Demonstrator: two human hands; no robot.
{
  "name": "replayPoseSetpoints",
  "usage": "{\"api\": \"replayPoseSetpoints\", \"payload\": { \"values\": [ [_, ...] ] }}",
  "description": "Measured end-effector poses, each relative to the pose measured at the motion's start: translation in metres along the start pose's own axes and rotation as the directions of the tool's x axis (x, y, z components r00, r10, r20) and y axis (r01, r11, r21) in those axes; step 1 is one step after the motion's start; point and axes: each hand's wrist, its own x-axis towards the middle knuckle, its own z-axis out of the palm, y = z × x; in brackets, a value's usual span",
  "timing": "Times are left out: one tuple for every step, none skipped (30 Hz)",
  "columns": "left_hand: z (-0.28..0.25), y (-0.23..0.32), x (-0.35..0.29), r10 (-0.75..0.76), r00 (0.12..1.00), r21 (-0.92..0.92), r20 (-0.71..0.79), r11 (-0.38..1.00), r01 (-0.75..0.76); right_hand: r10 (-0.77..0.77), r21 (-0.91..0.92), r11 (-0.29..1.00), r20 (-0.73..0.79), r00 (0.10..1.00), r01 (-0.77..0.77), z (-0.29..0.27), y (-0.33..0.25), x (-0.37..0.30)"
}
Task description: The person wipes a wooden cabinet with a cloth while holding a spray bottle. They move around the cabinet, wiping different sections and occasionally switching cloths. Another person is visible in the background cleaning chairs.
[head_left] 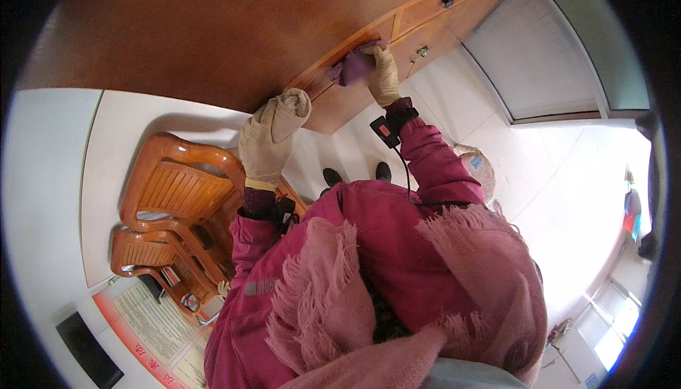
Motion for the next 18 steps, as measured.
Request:
{"api": "replayPoseSetpoints", "payload": {
  "values": [
    [-0.001, -0.001, 0.000, 0.002, 1.000, -0.011, -0.003, 1.000, -0.003, 0.151, -0.015, 0.988, 0.003, 0.989, -0.151, -0.002, 0.007, -0.005],
    [-0.001, -0.002, 0.000, 0.003, 1.000, -0.019, 0.006, 1.000, -0.003, 0.310, -0.044, 0.950, 0.001, 0.951, -0.309, -0.008, 0.016, -0.009],
    [-0.002, -0.003, 0.000, 0.000, 1.000, -0.024, 0.013, 1.000, 0.000, 0.457, -0.072, 0.887, -0.006, 0.890, -0.456, -0.014, 0.025, -0.012],
    [-0.003, -0.003, 0.001, -0.005, 0.999, -0.023, 0.033, 1.000, 0.006, 0.414, -0.108, 0.900, -0.084, 0.906, -0.421, -0.023, 0.036, -0.009],
    [-0.003, -0.004, 0.001, -0.014, 0.998, -0.018, 0.054, 1.000, 0.015, 0.364, -0.150, 0.910, -0.160, 0.918, -0.387, -0.032, 0.051, 0.000],
    [-0.003, -0.004, 0.002, -0.044, 0.995, -0.013, 0.086, 0.999, 0.045, 0.371, -0.179, 0.891, -0.243, 0.896, -0.418, -0.041, 0.066, 0.011],
    [-0.003, -0.003, 0.002, -0.013, 0.998, -0.016, 0.054, 1.000, 0.014, 0.373, -0.207, 0.868, -0.327, 0.868, -0.451, -0.050, 0.081, 0.023],
    [-0.003, -0.003, 0.003, -0.005, 0.999, -0.018, 0.035, 1.000, 0.005, 0.388, -0.231, 0.844, -0.362, 0.847, -0.485, -0.060, 0.097, 0.043],
    [-0.003, -0.002, 0.004, 0.004, 1.000, -0.013, 0.028, 1.000, -0.003, 0.448, -0.256, 0.783, -0.402, 0.799, -0.567, -0.067, 0.111, 0.062],
    [-0.003, -0.001, 0.005, 0.001, 1.000, -0.027, 0.028, 1.000, 0.000, 0.477, -0.088, 0.823, -0.429, 0.767, -0.561, -0.074, 0.123, 0.079],
    [-0.003, -0.001, 0.005, -0.002, 0.999, -0.037, 0.038, 0.999, 0.003, 0.587, 0.080, 0.780, -0.440, 0.680, -0.621, -0.078, 0.133, 0.093],
    [-0.003, -0.001, 0.006, -0.004, 0.999, -0.048, 0.047, 0.999, 0.007, 0.660, 0.283, 0.751, -0.353, 0.664, -0.596, -0.080, 0.140, 0.103],
    [-0.003, -0.002, 0.006, -0.009, 0.998, -0.051, 0.056, 0.999, 0.012, 0.717, 0.481, 0.674, -0.240, 0.655, -0.561, -0.078, 0.145, 0.107],
    [-0.003, -0.003, 0.007, -0.014, 0.998, -0.053, 0.064, 0.998, 0.017, 0.710, 0.267, 0.704, -0.256, 0.656, -0.658, -0.073, 0.148, 0.113],
    [-0.003, -0.004, 0.007, -0.015, 0.998, -0.059, 0.065, 0.998, 0.019, 0.663, 0.274, 0.748, -0.260, 0.702, -0.605, -0.065, 0.147, 0.107],
    [-0.002, -0.005, 0.007, 0.005, 0.998, -0.050, 0.057, 0.999, -0.002, 0.629, 0.271, 0.777, -0.296, 0.719, -0.568, -0.054, 0.144, 0.101],
    [-0.002, -0.007, 0.008, 0.013, 0.998, -0.039, 0.067, 0.999, -0.011, 0.624, 0.262, 0.782, -0.330, 0.708, -0.566, -0.044, 0.139, 0.094],
    [-0.001, -0.009, 0.007, 0.019, 0.996, -0.027, 0.084, 1.000, -0.016, 0.660, 0.240, 0.751, -0.307, 0.686, -0.615, -0.036, 0.133, 0.084]
  ]
}}
